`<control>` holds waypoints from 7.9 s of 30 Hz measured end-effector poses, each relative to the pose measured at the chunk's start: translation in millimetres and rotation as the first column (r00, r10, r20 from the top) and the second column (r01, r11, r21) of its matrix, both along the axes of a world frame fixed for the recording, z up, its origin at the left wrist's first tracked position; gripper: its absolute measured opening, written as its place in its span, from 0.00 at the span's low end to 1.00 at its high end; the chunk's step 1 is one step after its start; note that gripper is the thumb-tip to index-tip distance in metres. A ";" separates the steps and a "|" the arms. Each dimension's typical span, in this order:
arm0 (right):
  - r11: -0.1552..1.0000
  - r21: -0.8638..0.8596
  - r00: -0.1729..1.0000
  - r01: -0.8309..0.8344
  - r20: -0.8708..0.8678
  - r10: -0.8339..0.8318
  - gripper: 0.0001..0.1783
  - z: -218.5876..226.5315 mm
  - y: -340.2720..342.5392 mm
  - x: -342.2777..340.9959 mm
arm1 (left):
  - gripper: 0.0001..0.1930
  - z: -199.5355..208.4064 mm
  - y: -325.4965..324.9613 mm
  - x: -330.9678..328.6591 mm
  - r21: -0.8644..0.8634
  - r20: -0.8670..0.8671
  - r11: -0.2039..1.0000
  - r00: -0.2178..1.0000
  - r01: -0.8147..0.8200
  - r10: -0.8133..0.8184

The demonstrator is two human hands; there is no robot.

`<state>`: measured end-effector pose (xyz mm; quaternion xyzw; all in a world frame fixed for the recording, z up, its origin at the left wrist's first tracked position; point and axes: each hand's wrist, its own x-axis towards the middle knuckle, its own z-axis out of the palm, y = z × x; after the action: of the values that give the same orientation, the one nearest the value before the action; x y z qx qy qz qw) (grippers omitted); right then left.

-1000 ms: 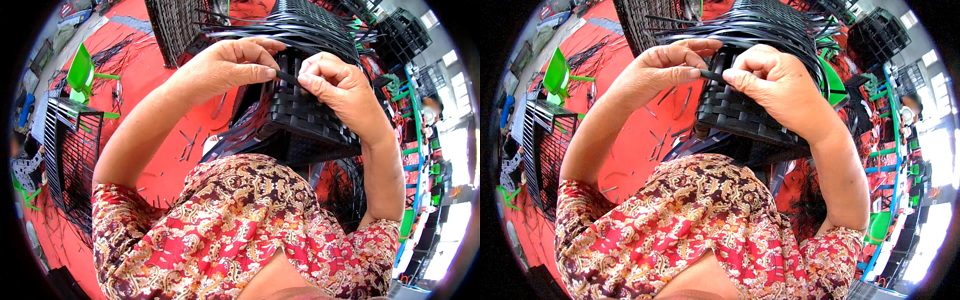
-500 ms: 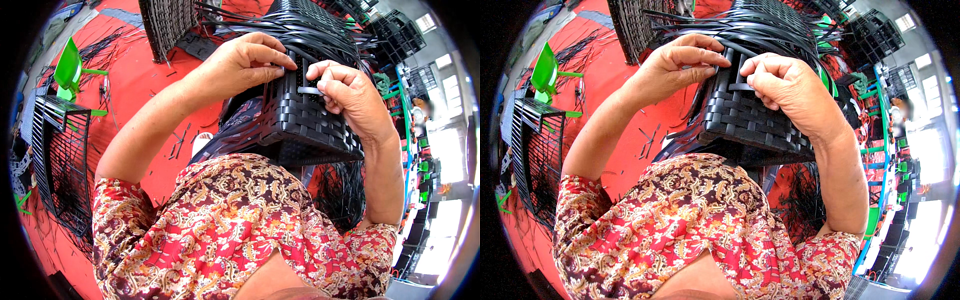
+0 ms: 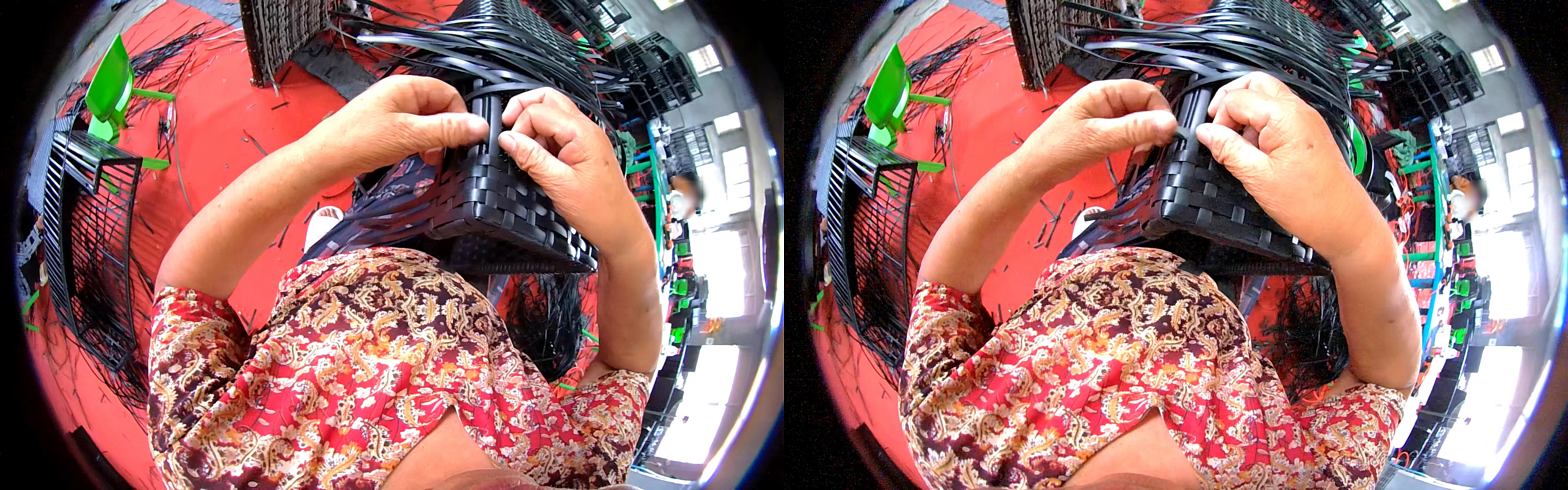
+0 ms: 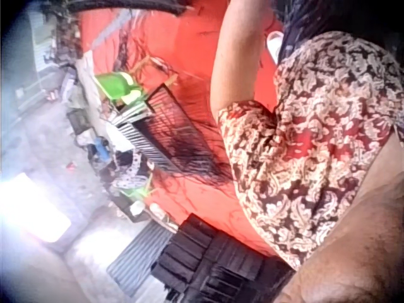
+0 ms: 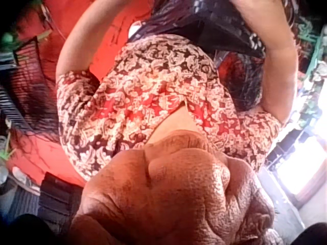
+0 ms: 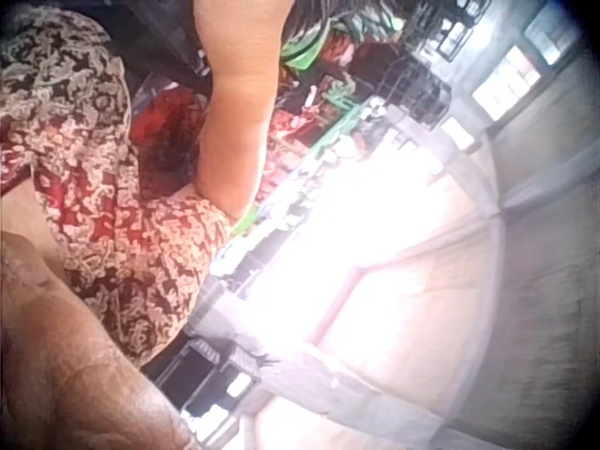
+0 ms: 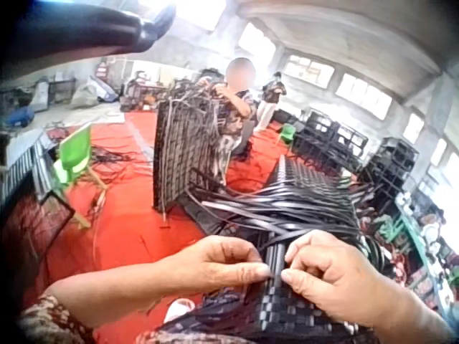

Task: The person weaves black plastic straps through a black plastic basket frame by hand, inserting the straps into pre-formed slots and pulling them through to secure them.

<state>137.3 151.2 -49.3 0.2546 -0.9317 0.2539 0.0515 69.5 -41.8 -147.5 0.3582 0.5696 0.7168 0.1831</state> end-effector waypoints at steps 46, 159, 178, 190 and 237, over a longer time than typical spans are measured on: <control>0.855 0.516 0.988 -0.061 -0.088 0.124 0.07 36.6 -24.6 -6.7 | 0.04 -80.9 27.7 36.0 0.368 0.115 0.890 0.963 -0.269 0.244; 0.822 -0.539 0.901 -0.185 -0.427 -0.078 0.10 -4.9 79.2 33.3 | 0.10 110.2 70.4 49.8 -0.475 -0.863 0.765 0.400 -0.435 -0.308; 0.756 -0.362 0.792 -0.545 -0.517 0.324 0.10 50.4 70.7 0.4 | 0.19 99.2 77.4 32.5 -0.627 -0.555 0.670 0.831 -0.397 -0.027; 0.658 -0.722 0.935 -0.216 -0.348 -0.075 0.08 -30.1 115.3 0.4 | 0.06 90.5 78.4 39.7 -0.403 -0.279 0.861 0.938 -0.309 0.206; 0.976 -0.187 0.987 -0.109 -0.135 0.085 0.10 95.7 21.9 68.8 | 0.17 174.6 -2.4 40.5 0.143 -0.530 0.924 0.761 -0.355 0.374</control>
<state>206.1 173.1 46.4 0.3092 -0.8839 0.3290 0.1221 110.0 -44.2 27.1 0.4335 0.6443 0.6152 -0.1363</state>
